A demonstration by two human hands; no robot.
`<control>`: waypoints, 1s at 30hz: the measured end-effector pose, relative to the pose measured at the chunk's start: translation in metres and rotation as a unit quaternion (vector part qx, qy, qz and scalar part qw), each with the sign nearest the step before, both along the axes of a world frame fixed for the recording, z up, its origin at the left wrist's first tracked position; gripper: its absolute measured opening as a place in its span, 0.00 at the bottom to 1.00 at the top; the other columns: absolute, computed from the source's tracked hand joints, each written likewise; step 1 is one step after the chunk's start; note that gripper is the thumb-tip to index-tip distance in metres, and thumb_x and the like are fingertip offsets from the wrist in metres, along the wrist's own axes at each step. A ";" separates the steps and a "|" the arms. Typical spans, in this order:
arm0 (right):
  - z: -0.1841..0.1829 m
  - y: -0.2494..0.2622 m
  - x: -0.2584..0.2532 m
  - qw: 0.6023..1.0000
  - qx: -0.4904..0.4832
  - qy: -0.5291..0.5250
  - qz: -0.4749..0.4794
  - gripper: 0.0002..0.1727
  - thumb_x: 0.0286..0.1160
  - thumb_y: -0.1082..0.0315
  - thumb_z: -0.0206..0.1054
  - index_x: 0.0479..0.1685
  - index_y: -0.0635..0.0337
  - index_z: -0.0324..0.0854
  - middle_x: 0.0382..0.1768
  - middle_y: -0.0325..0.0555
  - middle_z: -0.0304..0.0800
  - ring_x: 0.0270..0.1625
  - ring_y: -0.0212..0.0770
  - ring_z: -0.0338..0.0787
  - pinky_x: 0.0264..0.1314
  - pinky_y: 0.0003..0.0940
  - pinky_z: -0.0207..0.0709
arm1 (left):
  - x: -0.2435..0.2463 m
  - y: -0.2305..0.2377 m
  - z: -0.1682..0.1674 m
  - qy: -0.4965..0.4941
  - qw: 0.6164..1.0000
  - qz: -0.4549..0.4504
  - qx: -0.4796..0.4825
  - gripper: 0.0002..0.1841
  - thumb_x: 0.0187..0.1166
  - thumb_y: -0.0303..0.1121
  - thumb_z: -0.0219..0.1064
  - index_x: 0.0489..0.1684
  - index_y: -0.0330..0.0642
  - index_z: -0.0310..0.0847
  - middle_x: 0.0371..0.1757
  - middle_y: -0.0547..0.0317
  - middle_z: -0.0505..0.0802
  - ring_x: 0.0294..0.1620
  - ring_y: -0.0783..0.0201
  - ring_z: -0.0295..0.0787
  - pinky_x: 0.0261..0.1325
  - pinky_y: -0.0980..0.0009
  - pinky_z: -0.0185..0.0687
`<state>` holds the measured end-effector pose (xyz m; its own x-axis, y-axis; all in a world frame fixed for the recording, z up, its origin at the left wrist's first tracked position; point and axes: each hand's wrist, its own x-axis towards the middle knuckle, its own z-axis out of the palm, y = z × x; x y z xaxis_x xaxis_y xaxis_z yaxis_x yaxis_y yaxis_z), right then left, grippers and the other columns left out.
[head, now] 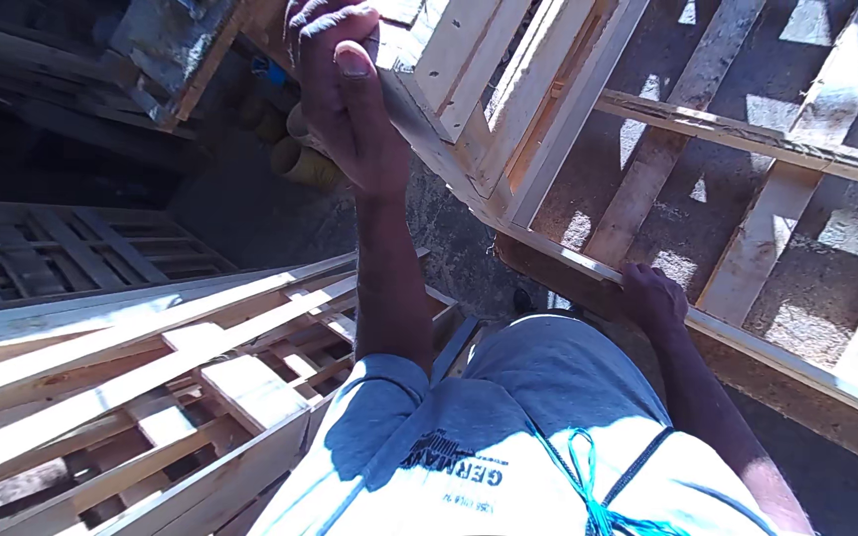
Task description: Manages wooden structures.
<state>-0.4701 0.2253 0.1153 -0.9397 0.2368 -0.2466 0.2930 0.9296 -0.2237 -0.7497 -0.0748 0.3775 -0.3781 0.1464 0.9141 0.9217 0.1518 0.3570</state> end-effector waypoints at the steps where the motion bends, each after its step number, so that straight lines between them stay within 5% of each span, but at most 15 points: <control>1: 0.000 0.000 0.000 1.000 0.003 0.000 0.000 0.30 0.76 0.39 0.65 0.55 0.60 0.82 0.51 0.61 0.90 0.57 0.67 0.90 0.48 0.64 0.82 | 0.000 0.000 0.000 -0.002 1.000 -0.003 0.000 0.23 0.94 0.36 0.45 0.49 0.32 0.89 0.55 0.43 0.92 0.69 0.51 0.83 0.76 0.52 0.74; 30: -0.003 0.000 0.000 1.000 0.009 0.003 0.006 0.31 0.77 0.38 0.64 0.56 0.60 0.83 0.51 0.60 0.91 0.56 0.65 0.91 0.48 0.63 0.82 | 0.000 0.001 0.002 -0.004 1.000 0.006 -0.004 0.24 0.93 0.35 0.44 0.49 0.34 0.90 0.54 0.44 0.92 0.67 0.53 0.84 0.76 0.52 0.73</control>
<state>-0.4704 0.2258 0.1123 -0.9439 0.2297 -0.2371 0.2803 0.9371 -0.2079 -0.7494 -0.0736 0.3794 -0.3877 0.1500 0.9095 0.9168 0.1651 0.3635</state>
